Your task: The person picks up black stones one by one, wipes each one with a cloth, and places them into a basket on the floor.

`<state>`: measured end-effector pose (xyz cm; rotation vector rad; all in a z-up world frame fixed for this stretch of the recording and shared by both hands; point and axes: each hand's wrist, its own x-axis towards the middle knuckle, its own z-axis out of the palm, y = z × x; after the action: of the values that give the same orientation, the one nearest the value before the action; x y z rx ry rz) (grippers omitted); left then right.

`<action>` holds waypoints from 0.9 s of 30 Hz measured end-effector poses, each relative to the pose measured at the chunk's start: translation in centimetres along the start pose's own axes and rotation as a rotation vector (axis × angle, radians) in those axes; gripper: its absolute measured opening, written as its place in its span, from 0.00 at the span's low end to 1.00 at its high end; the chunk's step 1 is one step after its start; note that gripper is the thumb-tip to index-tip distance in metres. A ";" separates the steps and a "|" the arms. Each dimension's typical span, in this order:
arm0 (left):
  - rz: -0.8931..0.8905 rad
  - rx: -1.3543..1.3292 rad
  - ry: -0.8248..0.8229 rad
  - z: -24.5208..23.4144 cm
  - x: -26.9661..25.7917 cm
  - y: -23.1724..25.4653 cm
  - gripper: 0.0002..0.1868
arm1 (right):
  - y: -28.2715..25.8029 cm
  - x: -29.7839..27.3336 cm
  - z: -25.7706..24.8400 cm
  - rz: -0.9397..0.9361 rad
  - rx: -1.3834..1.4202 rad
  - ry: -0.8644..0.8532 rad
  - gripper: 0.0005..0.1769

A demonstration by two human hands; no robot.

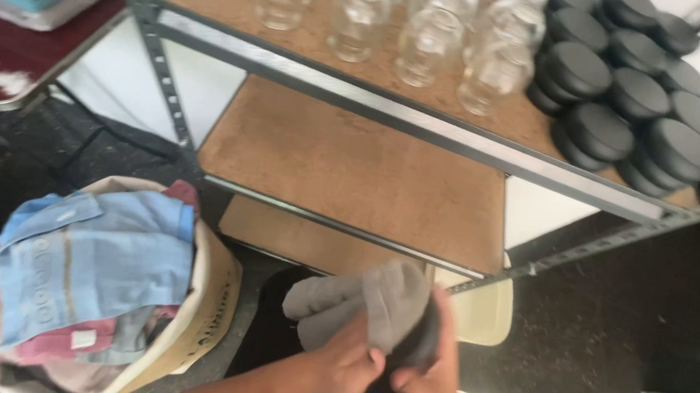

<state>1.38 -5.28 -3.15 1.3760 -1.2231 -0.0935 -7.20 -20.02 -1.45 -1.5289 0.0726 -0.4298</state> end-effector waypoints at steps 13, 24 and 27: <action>0.044 -0.146 -0.077 4.9 3.4 0.3 0.42 | -1.1 -2.9 -5.4 0.077 -0.064 0.127 0.80; -0.054 -0.134 -0.129 5.5 3.1 -0.6 0.46 | 0.1 -3.8 -5.6 -0.018 -0.066 0.067 0.76; 0.004 -0.159 -0.144 4.1 4.8 2.8 0.41 | -0.7 -2.6 -4.9 -0.023 0.102 0.130 0.77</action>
<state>-0.91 -10.52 0.72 1.2450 -1.3088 -0.2846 -11.25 -23.88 -1.60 -1.4022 0.1326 -0.5435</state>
